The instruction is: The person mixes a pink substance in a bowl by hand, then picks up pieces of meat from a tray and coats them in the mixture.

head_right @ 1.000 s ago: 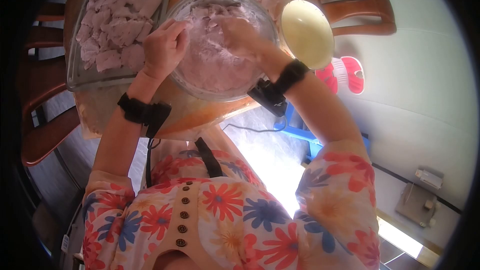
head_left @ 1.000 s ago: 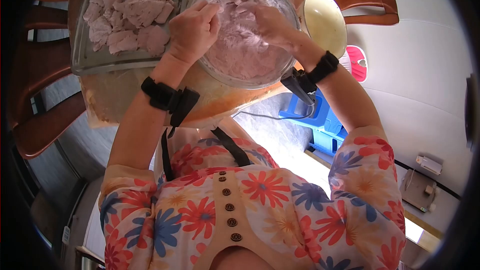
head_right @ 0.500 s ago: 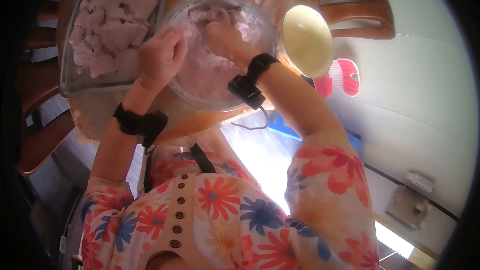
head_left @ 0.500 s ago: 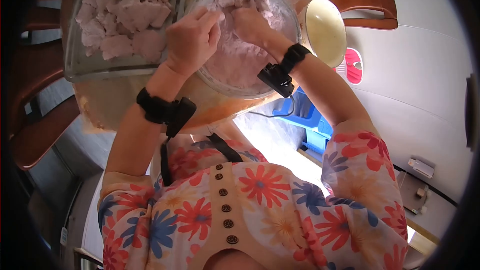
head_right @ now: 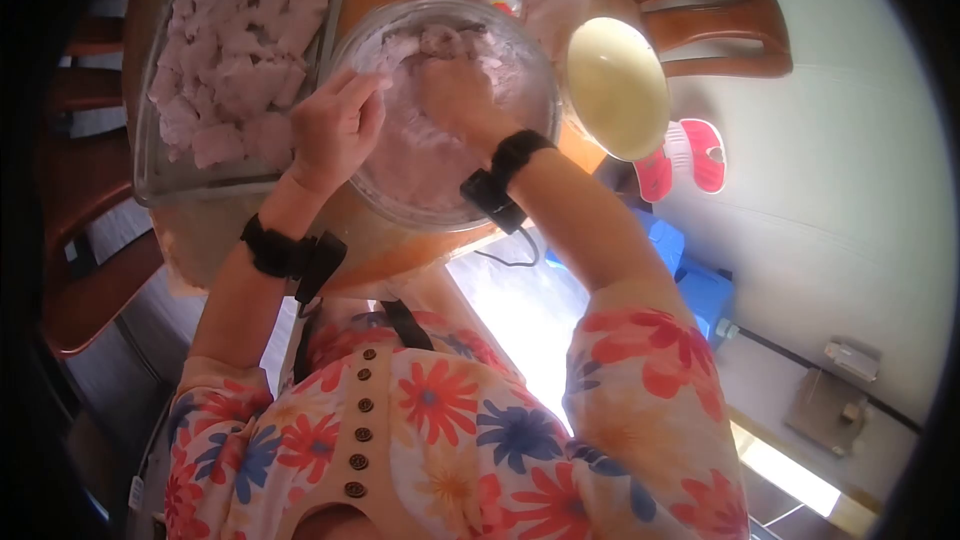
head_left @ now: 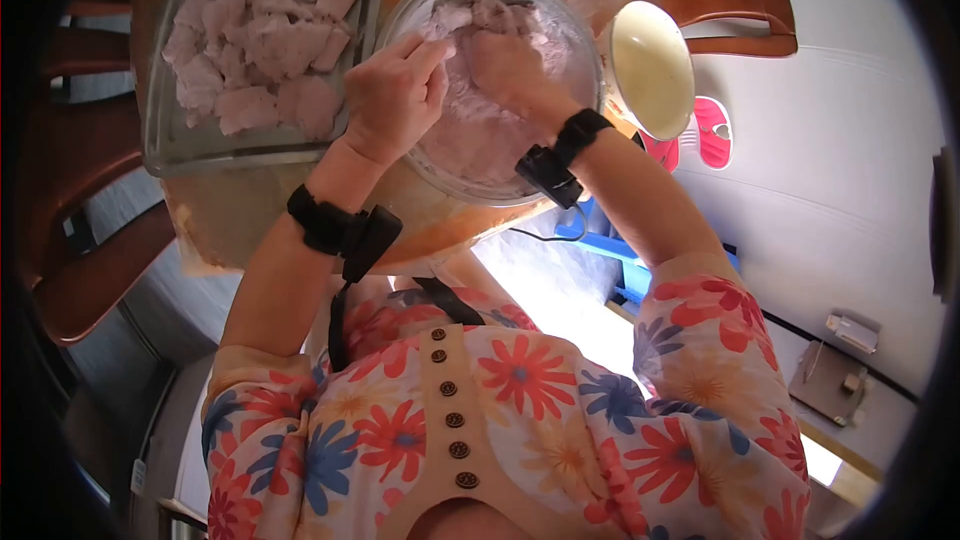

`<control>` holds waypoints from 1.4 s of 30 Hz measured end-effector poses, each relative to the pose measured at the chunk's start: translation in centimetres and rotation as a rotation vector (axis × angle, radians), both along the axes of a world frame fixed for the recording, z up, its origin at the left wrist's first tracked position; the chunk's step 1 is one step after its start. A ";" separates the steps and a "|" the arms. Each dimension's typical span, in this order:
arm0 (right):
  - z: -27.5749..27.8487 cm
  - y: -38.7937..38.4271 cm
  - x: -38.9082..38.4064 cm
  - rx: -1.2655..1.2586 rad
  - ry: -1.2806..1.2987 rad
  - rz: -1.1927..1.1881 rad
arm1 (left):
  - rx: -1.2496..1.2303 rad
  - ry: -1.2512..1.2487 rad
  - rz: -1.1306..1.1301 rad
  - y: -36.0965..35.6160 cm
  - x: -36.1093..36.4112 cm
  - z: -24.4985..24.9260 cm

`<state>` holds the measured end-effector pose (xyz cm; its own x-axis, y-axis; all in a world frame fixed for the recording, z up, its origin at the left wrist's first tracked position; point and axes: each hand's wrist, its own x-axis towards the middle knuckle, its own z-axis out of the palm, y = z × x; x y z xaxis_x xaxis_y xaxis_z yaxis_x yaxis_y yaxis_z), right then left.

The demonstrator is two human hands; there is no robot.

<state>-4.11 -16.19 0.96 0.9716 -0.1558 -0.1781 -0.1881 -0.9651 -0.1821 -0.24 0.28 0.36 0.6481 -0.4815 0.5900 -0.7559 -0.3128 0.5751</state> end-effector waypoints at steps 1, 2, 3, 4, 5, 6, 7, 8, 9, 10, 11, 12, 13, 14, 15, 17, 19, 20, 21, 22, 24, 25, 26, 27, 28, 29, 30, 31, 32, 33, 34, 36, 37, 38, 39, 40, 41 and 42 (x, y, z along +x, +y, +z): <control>-0.3 -0.4 0.0 -0.007 -0.029 -0.011 | 0.027 -0.020 0.005 0.0 0.1 0.0; -0.7 -0.9 0.1 0.009 0.047 0.002 | 0.020 -0.053 -0.006 -0.2 0.1 0.1; 0.2 -0.7 0.4 0.028 0.127 0.013 | 0.021 -0.044 -0.011 -0.1 0.0 0.3; 0.9 -0.8 0.3 0.027 0.103 0.000 | 0.025 -0.029 -0.016 -0.1 0.2 0.3; 1.4 -0.9 -0.3 0.020 0.092 -0.007 | 0.025 -0.041 -0.029 -0.1 0.4 0.0; 1.8 -0.8 -0.9 0.012 0.094 -0.009 | 0.040 -0.048 -0.016 -0.1 0.3 0.0; 1.4 -0.7 -1.5 0.011 0.098 -0.012 | 0.055 -0.050 0.002 -0.1 0.2 -0.2; 0.6 -0.7 -2.1 -0.030 0.040 0.007 | 0.057 -0.045 0.001 -0.2 0.0 -0.4; 0.5 -0.3 -2.3 -0.067 -0.022 0.027 | 0.049 -0.047 0.004 -0.3 0.1 -0.3; 0.5 0.0 -2.3 -0.061 -0.021 0.028 | 0.044 -0.049 0.007 -0.2 0.1 -0.3; 0.6 0.2 -2.5 0.010 -0.007 0.005 | 0.050 -0.046 0.007 0.0 0.2 -0.4; 0.9 0.4 -2.8 0.077 0.007 -0.020 | 0.064 -0.047 0.009 0.0 0.2 -0.4; 1.1 0.5 -3.5 0.074 0.007 -0.023 | 0.073 -0.052 0.012 -0.2 0.1 -0.3; 1.1 0.5 -4.2 0.127 0.059 0.028 | 0.068 -0.054 0.012 -0.3 0.1 -0.3; 1.1 0.4 -4.6 0.180 0.110 0.081 | 0.068 -0.050 0.015 -0.3 0.0 -0.2; 0.1 -0.5 -5.1 0.311 0.080 0.128 | 0.073 -0.047 0.023 -0.2 0.2 -0.3; 0.7 0.2 -5.2 0.446 0.053 0.174 | 0.060 -0.053 0.011 -0.2 0.1 -0.5; 0.9 0.7 -5.2 0.299 -0.024 0.184 | 0.060 -0.052 0.010 -0.3 0.2 -0.5; 1.3 1.3 -5.3 0.152 -0.100 0.192 | 0.053 -0.055 0.015 -0.3 0.3 -0.6; 1.0 1.7 -5.5 0.152 -0.100 0.189 | 0.045 -0.059 0.018 -0.3 0.2 -0.6; 0.3 2.2 -5.6 0.067 -0.148 0.228 | 0.045 -0.054 0.018 -0.3 0.1 -0.5; 0.2 2.0 -5.4 0.068 -0.147 0.229 | 0.047 -0.049 0.021 -0.3 0.1 -0.4; 0.1 1.6 -4.7 0.155 -0.059 0.154 | 0.049 -0.049 0.025 -0.3 0.1 -0.3; 0.3 1.4 -4.2 0.241 0.031 0.079 | 0.057 -0.045 0.023 -0.2 0.1 -0.2; 0.7 1.1 -4.1 0.241 0.035 0.083 | 0.063 -0.040 0.020 -0.2 0.1 -0.2; 1.2 0.5 -4.1 0.610 0.117 -0.075 | 0.062 -0.037 0.023 -0.2 0.0 -0.3; 1.7 -0.1 -4.1 0.975 0.200 -0.239 | 0.057 -0.032 0.016 -0.2 0.0 -0.3; 1.5 -0.8 -4.1 0.974 0.202 -0.236 | 0.052 -0.027 0.010 -0.2 0.0 -0.3; 1.0 -1.5 -4.0 0.788 0.205 -0.130 | 0.052 -0.027 0.012 -0.2 0.1 -0.4; 1.1 -1.6 -3.9 0.602 0.205 -0.028 | 0.064 -0.041 0.016 -0.1 0.1 -0.4; 1.2 -1.5 -3.9 0.601 0.205 -0.029 | 0.075 -0.053 0.021 -0.1 0.1 -0.4; 1.6 -1.2 -3.8 0.166 -0.072 0.082 | 0.060 -0.061 0.021 -0.1 0.1 -0.4; 1.7 -0.7 -3.5 0.166 -0.071 0.080 | 0.046 -0.070 0.021 -0.2 0.1 -0.4; 1.5 0.0 -3.1 0.145 0.055 0.186 | 0.046 -0.069 0.019 -0.2 0.1 -0.4; 1.5 0.8 -2.7 0.124 0.184 0.292 | 0.047 -0.058 0.010 -0.2 0.1 -0.4; 1.5 1.8 -2.5 0.124 0.187 0.292 | 0.049 -0.045 0.003 -0.2 0.1 -0.3; 1.4 3.2 -2.6 0.151 0.243 0.212 | 0.054 -0.037 0.005 -0.2 0.1 -0.3; 1.2 4.1 -2.5 0.180 0.305 0.133 | 0.049 -0.045 0.014 -0.3 0.1 -0.1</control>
